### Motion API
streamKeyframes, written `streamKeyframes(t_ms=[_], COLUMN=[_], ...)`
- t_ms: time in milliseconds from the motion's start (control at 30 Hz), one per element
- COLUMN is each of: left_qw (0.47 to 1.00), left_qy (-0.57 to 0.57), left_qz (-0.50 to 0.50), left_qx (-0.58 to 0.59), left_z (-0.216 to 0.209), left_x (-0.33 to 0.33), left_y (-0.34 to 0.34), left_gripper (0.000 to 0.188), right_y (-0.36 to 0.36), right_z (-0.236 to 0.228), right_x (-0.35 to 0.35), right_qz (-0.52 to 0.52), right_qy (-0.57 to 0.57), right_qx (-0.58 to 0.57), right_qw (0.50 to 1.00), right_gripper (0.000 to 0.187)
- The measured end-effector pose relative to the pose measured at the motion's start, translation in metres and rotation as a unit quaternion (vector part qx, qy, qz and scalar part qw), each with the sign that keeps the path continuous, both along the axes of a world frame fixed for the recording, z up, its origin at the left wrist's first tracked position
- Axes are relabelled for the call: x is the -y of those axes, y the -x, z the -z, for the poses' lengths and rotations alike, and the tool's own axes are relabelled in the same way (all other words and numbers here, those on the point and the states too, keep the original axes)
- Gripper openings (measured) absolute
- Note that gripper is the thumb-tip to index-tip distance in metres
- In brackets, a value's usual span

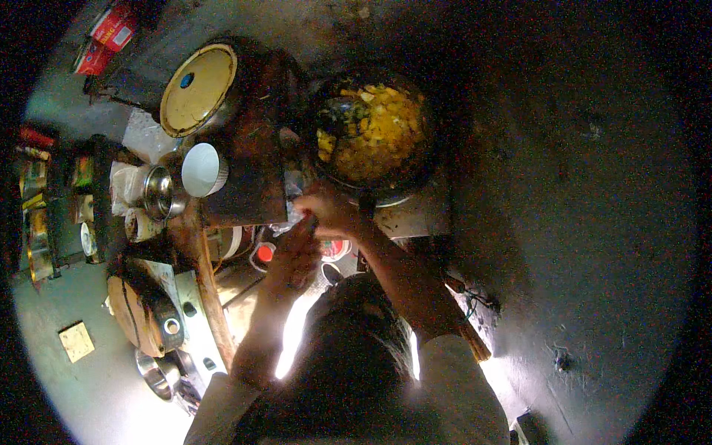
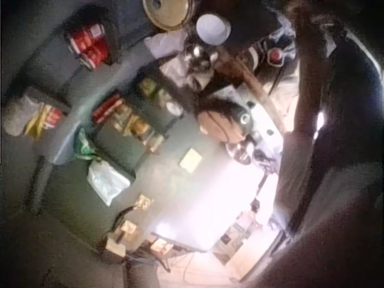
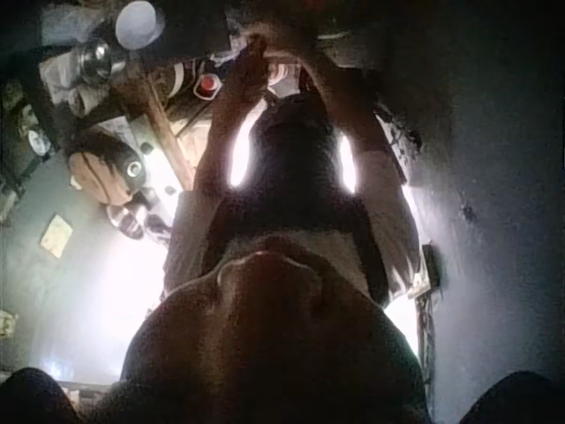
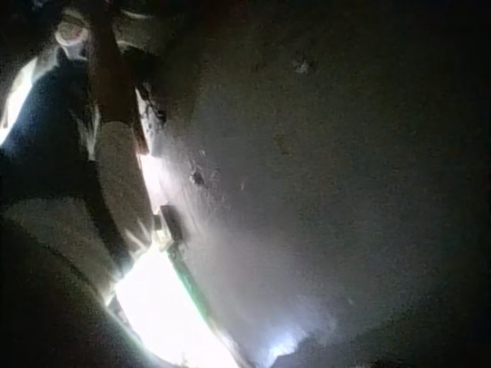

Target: The person stirs a yellow mixture in a large wok over a gas burner using a metal spatula and a ladle. After cooking, the person moves to a sink area and washes a metal bowl under running water.

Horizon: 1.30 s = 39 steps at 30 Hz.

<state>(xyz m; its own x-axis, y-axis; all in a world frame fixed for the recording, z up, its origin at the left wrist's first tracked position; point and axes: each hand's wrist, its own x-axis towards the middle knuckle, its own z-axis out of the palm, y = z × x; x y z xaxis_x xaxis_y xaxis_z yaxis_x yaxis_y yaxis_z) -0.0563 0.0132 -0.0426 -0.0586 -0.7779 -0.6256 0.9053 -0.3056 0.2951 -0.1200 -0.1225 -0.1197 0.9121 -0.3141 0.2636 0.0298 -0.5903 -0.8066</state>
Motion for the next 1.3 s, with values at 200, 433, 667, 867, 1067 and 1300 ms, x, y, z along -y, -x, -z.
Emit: streamKeyframes(t_ms=[200, 433, 667, 867, 1067, 1300], left_qw=[0.998, 0.999, 0.996, 0.986, 0.956, 0.94], left_qy=[-0.059, -0.012, -0.026, -0.023, -0.081, -0.054], left_qz=[0.004, 0.041, 0.023, 0.11, 0.19, 0.133], left_qx=[-0.023, 0.018, 0.083, 0.123, 0.207, 0.311], left_z=[-0.019, -0.019, 0.007, -0.006, 0.001, 0.01], left_x=[-0.037, 0.035, 0.051, 0.01, 0.043, 0.05], left_y=[0.011, 0.017, 0.01, -0.001, 0.015, 0.004], left_gripper=[0.029, 0.017, 0.029, 0.035, 0.043, 0.031], right_y=[0.017, 0.033, 0.02, 0.015, 0.034, 0.008], right_z=[-0.008, 0.012, 0.007, -0.016, 0.004, -0.006], right_x=[-0.025, 0.023, 0.031, -0.003, 0.002, 0.031], right_qz=[-0.009, 0.062, 0.09, 0.114, 0.175, 0.116], right_qy=[0.101, -0.11, -0.169, 0.068, -0.015, -0.106], right_qx=[-0.028, -0.045, -0.033, 0.114, -0.011, 0.019], right_qw=[0.994, 0.991, 0.981, 0.985, 0.984, 0.987], right_gripper=[0.016, 0.024, 0.021, 0.024, 0.021, 0.02])
